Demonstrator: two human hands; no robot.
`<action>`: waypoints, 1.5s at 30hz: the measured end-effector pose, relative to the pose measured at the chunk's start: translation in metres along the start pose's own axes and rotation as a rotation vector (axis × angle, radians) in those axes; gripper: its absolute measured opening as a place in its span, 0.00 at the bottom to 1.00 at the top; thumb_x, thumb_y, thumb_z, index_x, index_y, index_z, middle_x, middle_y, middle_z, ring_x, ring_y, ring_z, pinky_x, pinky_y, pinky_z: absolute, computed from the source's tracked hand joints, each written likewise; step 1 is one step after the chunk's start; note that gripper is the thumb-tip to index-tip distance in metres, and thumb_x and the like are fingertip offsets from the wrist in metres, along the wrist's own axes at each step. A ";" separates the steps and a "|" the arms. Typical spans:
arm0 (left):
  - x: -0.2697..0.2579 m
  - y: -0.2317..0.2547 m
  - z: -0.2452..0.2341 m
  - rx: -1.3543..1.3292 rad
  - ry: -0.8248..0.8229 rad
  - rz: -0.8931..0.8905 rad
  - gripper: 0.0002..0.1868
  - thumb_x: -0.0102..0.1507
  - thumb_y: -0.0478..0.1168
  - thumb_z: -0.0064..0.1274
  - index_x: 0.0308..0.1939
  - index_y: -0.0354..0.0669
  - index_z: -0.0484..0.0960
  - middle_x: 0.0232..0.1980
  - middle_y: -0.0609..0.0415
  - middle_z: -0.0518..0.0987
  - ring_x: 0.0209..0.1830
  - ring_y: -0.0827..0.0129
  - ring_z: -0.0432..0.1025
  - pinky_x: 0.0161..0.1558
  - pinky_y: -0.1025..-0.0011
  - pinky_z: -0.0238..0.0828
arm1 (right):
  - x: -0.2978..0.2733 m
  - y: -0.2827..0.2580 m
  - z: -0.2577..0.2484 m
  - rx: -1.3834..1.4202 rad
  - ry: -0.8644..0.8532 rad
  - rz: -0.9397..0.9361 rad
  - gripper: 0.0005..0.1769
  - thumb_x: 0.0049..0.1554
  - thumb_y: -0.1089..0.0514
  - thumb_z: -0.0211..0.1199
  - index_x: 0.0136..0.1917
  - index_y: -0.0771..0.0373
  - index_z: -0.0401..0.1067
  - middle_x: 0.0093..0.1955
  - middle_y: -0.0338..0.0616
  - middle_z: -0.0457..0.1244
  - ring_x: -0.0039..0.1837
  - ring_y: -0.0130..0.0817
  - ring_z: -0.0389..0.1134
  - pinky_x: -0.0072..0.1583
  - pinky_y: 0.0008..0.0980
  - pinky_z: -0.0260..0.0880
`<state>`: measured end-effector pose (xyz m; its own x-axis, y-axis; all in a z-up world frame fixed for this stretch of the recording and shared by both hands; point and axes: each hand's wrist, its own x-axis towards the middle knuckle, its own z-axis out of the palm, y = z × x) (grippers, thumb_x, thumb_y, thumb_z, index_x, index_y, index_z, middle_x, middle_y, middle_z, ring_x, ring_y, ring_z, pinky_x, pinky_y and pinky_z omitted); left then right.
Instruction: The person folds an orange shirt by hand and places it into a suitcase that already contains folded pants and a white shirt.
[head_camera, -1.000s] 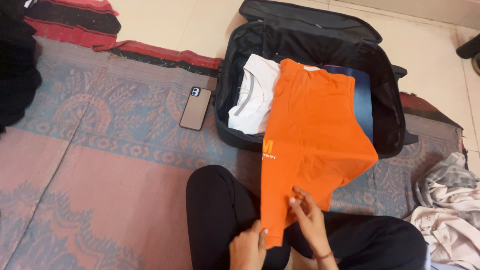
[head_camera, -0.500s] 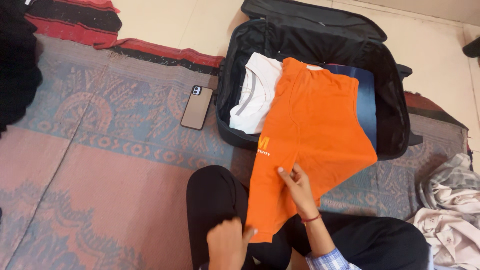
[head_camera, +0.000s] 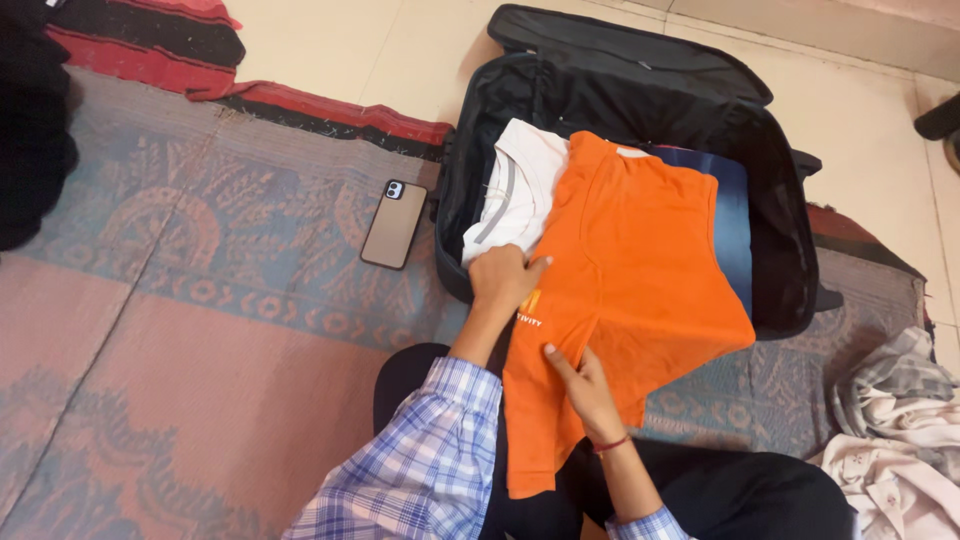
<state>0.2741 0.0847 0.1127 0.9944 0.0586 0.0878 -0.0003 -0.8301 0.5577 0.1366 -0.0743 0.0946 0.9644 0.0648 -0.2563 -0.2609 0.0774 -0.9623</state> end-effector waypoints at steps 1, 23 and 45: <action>0.000 -0.006 0.004 -0.078 -0.060 -0.024 0.27 0.59 0.63 0.57 0.27 0.42 0.89 0.25 0.41 0.81 0.27 0.48 0.78 0.34 0.53 0.72 | 0.001 -0.005 -0.003 -0.091 -0.061 -0.033 0.22 0.61 0.49 0.61 0.61 0.67 0.73 0.59 0.43 0.71 0.58 0.28 0.70 0.58 0.31 0.70; -0.029 0.008 -0.023 -0.019 0.076 0.116 0.14 0.65 0.44 0.58 0.26 0.42 0.84 0.29 0.44 0.82 0.32 0.49 0.77 0.43 0.54 0.68 | 0.287 -0.141 -0.024 -1.947 0.069 -1.054 0.08 0.56 0.56 0.61 0.48 0.53 0.78 0.71 0.47 0.62 0.76 0.45 0.57 0.66 0.47 0.61; -0.023 -0.002 -0.034 -0.079 -0.080 0.033 0.17 0.62 0.50 0.59 0.29 0.41 0.87 0.22 0.43 0.80 0.29 0.51 0.77 0.64 0.50 0.53 | 0.340 -0.128 -0.024 -1.306 0.163 -0.220 0.24 0.58 0.36 0.63 0.51 0.58 0.77 0.54 0.49 0.68 0.62 0.48 0.64 0.61 0.54 0.59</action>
<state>0.2473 0.1037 0.1378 0.9990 -0.0152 0.0426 -0.0383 -0.7845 0.6190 0.4991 -0.0864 0.1287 0.9988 0.0481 -0.0050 0.0435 -0.9386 -0.3423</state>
